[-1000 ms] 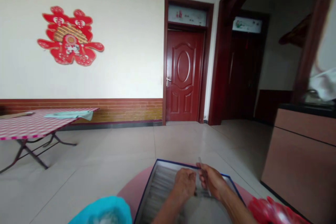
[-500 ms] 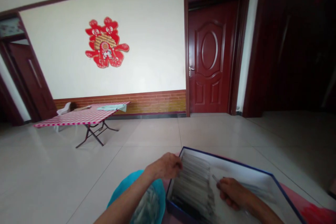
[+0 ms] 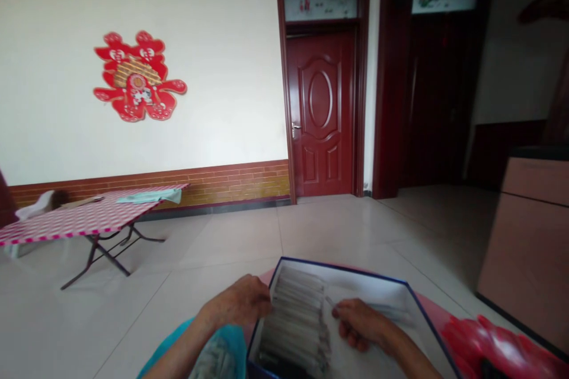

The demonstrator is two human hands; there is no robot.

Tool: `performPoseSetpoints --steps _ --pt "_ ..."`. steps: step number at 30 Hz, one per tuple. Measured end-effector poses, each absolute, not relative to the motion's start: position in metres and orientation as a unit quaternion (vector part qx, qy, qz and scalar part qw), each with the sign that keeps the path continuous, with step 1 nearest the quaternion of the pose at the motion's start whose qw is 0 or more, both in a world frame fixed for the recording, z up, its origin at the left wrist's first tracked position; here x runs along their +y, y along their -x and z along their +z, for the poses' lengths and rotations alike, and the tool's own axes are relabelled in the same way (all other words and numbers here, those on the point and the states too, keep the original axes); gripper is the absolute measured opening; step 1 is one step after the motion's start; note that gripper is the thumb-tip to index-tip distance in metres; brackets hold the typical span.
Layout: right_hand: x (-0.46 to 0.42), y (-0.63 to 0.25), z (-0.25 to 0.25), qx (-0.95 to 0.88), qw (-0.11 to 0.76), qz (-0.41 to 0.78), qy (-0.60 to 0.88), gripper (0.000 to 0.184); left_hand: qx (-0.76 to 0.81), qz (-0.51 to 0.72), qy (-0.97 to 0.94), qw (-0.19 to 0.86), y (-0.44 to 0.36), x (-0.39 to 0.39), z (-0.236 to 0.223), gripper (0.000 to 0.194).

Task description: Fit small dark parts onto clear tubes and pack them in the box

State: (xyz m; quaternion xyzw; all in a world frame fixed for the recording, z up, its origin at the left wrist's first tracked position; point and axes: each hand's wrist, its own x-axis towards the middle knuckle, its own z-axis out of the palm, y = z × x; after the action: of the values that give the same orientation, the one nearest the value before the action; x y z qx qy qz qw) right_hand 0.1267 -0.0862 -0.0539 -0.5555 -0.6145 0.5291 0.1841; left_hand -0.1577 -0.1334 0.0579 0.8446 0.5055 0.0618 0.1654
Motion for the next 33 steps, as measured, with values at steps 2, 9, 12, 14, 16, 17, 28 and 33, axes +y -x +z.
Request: performPoseSetpoints --steps 2,9,12,14,16,17,28,33 --pt "-0.088 -0.126 -0.052 -0.625 0.197 0.513 0.555 0.022 0.511 0.106 -0.844 0.126 0.121 -0.114 0.046 0.020" --pt "-0.090 -0.130 -0.042 -0.634 0.244 0.429 0.595 0.034 0.645 0.290 -0.706 0.039 0.054 -0.054 0.008 0.032" --pt "-0.086 -0.129 -0.034 -0.707 0.256 0.357 0.555 0.023 0.676 0.327 -0.658 0.053 0.069 -0.041 0.006 0.032" --pt "-0.082 -0.122 -0.030 -0.775 0.261 0.263 0.512 0.022 0.692 0.341 -0.631 0.081 0.083 -0.033 0.007 0.032" --pt "-0.077 -0.108 -0.027 -0.809 0.258 0.178 0.497 0.025 0.700 0.353 -0.611 0.111 0.096 -0.026 0.007 0.032" --pt "-0.074 -0.099 -0.027 -0.813 0.256 0.149 0.501 0.027 0.701 0.359 -0.603 0.124 0.101 -0.023 0.007 0.032" --pt "-0.090 -0.027 -0.032 -0.836 0.246 0.089 0.481 0.030 0.682 0.397 -0.594 0.157 0.110 -0.018 0.003 0.029" --pt "-0.081 -0.051 -0.013 -0.816 0.297 0.078 0.489 0.019 0.667 0.377 -0.624 0.153 0.080 -0.016 0.007 0.030"
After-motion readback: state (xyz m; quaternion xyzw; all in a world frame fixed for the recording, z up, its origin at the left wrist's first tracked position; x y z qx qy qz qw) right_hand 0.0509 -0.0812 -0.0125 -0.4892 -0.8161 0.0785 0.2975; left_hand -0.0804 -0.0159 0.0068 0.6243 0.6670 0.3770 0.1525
